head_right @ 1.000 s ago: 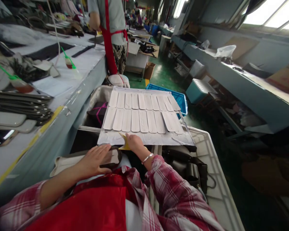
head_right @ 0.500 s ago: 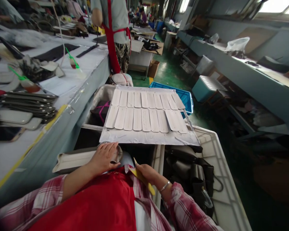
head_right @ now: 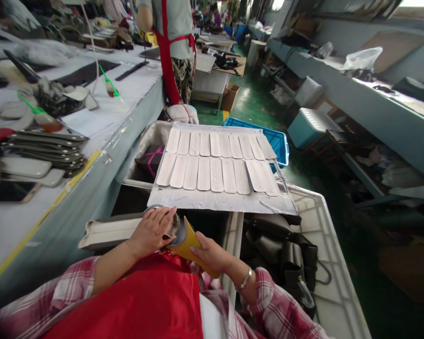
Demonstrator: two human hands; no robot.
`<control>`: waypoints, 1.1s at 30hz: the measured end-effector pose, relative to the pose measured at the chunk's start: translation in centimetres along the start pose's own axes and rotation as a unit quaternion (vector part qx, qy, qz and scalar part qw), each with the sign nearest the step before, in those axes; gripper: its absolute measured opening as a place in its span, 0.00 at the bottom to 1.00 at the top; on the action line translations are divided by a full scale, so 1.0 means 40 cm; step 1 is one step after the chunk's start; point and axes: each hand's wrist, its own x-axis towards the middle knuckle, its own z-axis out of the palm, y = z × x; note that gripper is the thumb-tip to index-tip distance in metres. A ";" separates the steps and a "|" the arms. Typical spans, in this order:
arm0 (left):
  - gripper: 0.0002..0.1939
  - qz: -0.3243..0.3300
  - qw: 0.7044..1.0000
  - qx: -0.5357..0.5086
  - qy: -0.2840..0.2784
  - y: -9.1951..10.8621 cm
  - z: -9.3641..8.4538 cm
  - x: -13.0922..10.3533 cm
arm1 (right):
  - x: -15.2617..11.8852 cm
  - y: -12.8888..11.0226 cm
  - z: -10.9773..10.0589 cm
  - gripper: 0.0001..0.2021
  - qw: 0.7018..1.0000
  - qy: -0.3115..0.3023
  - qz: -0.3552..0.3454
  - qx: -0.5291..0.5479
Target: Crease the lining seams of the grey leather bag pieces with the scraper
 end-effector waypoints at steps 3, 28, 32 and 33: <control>0.41 0.011 1.000 -0.001 0.001 -0.009 -0.003 0.002 | 0.021 -0.038 -0.013 0.11 0.999 -0.041 -0.003 -0.033; 0.45 0.040 0.998 -0.048 -0.028 -0.053 -0.008 0.000 | 0.096 -0.104 -0.018 0.14 0.992 -0.104 0.074 -0.017; 0.44 0.060 0.996 -0.058 -0.025 -0.068 -0.004 -0.008 | 0.096 -0.085 -0.004 0.13 0.993 -0.090 0.067 0.026; 0.43 0.067 0.996 -0.060 -0.024 -0.073 -0.002 -0.011 | 0.095 -0.081 0.000 0.14 0.993 -0.087 0.066 0.033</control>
